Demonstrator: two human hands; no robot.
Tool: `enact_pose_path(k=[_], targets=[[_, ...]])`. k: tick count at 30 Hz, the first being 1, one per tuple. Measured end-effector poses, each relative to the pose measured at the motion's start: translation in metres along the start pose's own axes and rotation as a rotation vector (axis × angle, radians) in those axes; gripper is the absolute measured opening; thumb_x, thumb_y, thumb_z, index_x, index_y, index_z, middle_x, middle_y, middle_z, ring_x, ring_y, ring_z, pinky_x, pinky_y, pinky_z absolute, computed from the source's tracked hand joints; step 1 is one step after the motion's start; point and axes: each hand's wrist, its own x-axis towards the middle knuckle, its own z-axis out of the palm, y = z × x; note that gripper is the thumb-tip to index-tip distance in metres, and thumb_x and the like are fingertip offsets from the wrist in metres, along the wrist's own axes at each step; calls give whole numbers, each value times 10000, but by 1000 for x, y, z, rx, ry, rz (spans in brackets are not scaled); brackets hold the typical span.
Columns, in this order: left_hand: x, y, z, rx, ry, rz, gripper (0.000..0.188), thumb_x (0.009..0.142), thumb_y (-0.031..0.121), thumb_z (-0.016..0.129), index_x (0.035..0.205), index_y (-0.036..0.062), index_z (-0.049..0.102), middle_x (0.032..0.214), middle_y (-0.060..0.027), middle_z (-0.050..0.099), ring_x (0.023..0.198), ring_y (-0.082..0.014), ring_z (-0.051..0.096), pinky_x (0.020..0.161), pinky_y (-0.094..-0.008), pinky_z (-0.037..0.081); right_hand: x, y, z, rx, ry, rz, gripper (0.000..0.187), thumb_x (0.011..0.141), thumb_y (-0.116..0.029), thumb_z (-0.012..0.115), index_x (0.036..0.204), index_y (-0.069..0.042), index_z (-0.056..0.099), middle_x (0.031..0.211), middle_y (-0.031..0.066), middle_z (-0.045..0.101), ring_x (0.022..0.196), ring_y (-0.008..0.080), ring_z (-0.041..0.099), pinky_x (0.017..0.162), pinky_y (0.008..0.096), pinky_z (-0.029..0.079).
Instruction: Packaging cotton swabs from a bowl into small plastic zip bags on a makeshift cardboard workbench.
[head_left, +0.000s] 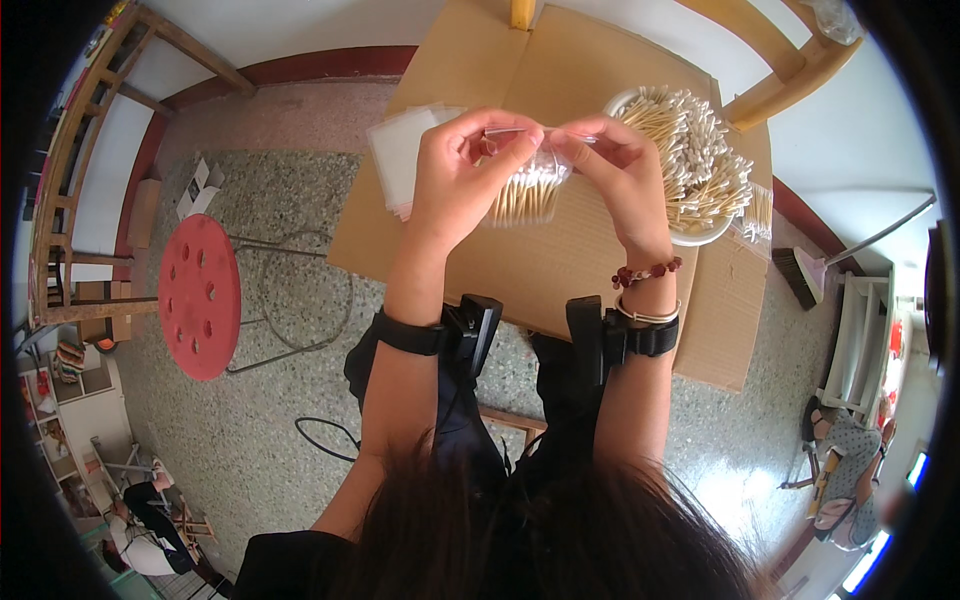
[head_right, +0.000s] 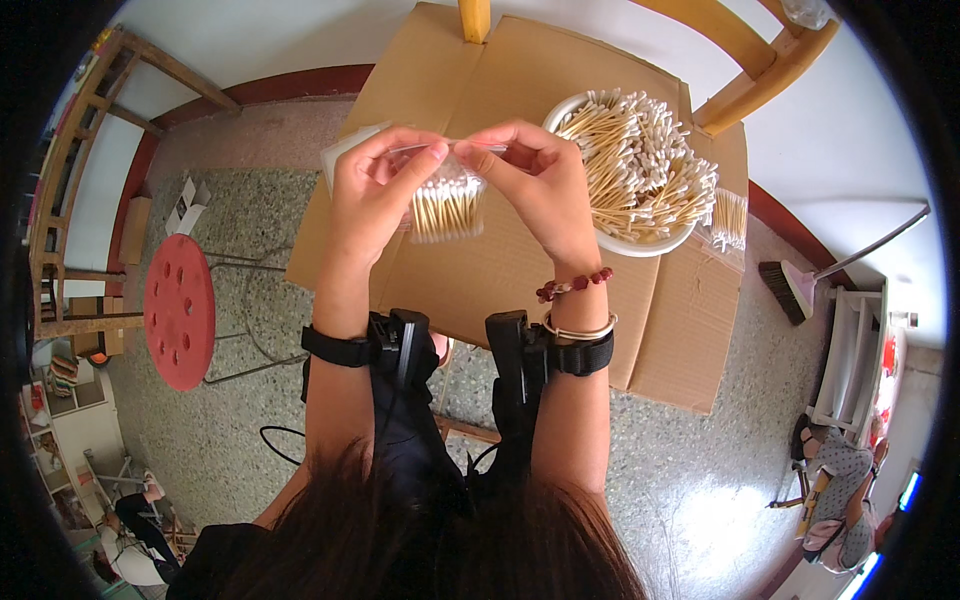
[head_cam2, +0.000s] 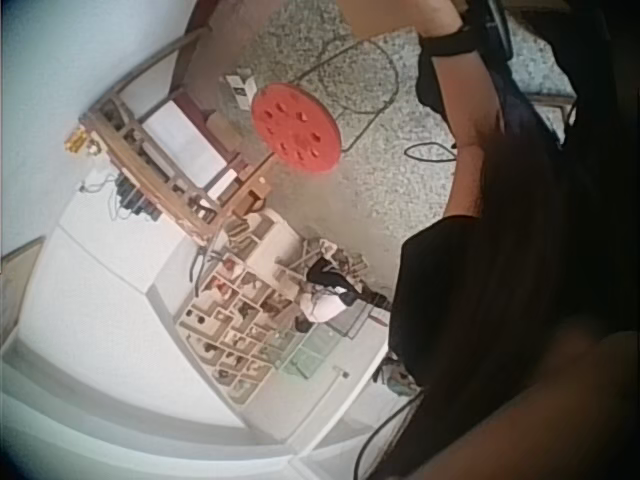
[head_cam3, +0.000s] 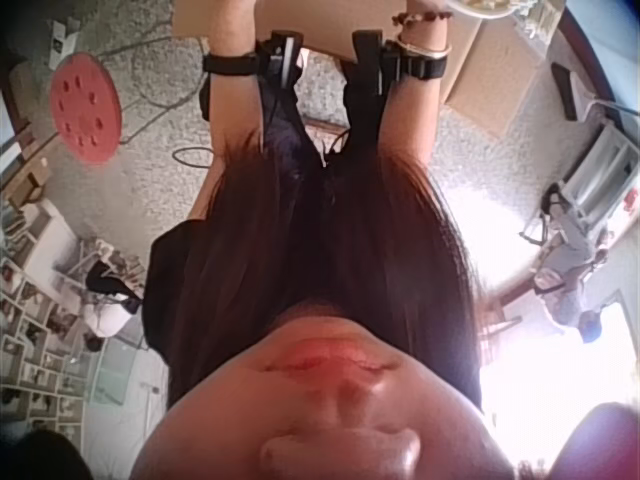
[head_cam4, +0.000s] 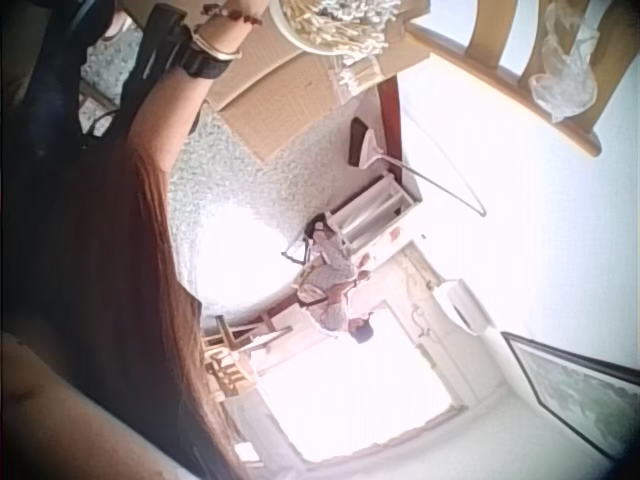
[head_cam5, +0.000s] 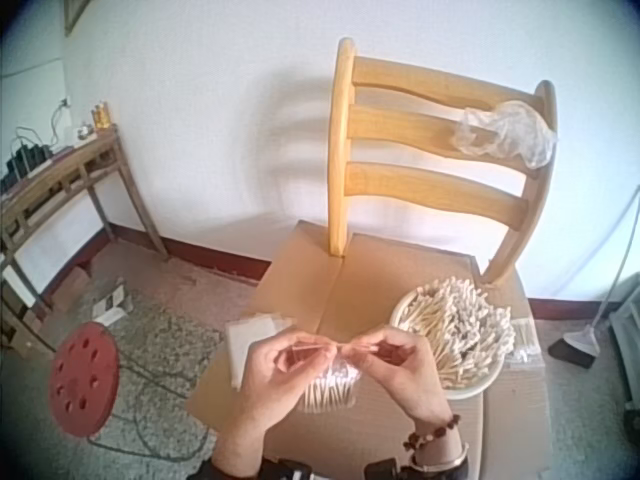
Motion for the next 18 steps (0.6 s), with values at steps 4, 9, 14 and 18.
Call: enact_pose_path(k=[4,9,14,18], targets=[[0,-3,-1,66,41,35,90,832,-12,646,918,-39,656,871,-62,648,787,-90,598,721,-228,487,0,2,3,-8,1,2,134,847,-38,653,963,28,660,920,76,688,847,100,629,770,230,500],[0,-4,-2,78,33,17,100,826,-9,656,920,-45,659,868,-61,647,794,-91,599,714,-228,487,1,3,3,-31,-14,2,160,846,-44,656,989,28,653,925,80,687,846,102,629,762,228,502],[1,-6,-2,127,40,22,104,834,5,656,928,-39,663,867,-53,646,785,-88,596,696,-222,481,1,4,5,-20,9,-1,157,853,-50,645,987,31,646,909,72,682,841,96,624,757,223,496],[2,-4,2,119,51,50,111,847,31,651,943,-23,667,918,-49,647,843,-88,584,740,-220,461,2,2,9,28,67,-24,143,859,-66,632,963,32,647,896,59,678,822,82,614,734,206,482]])
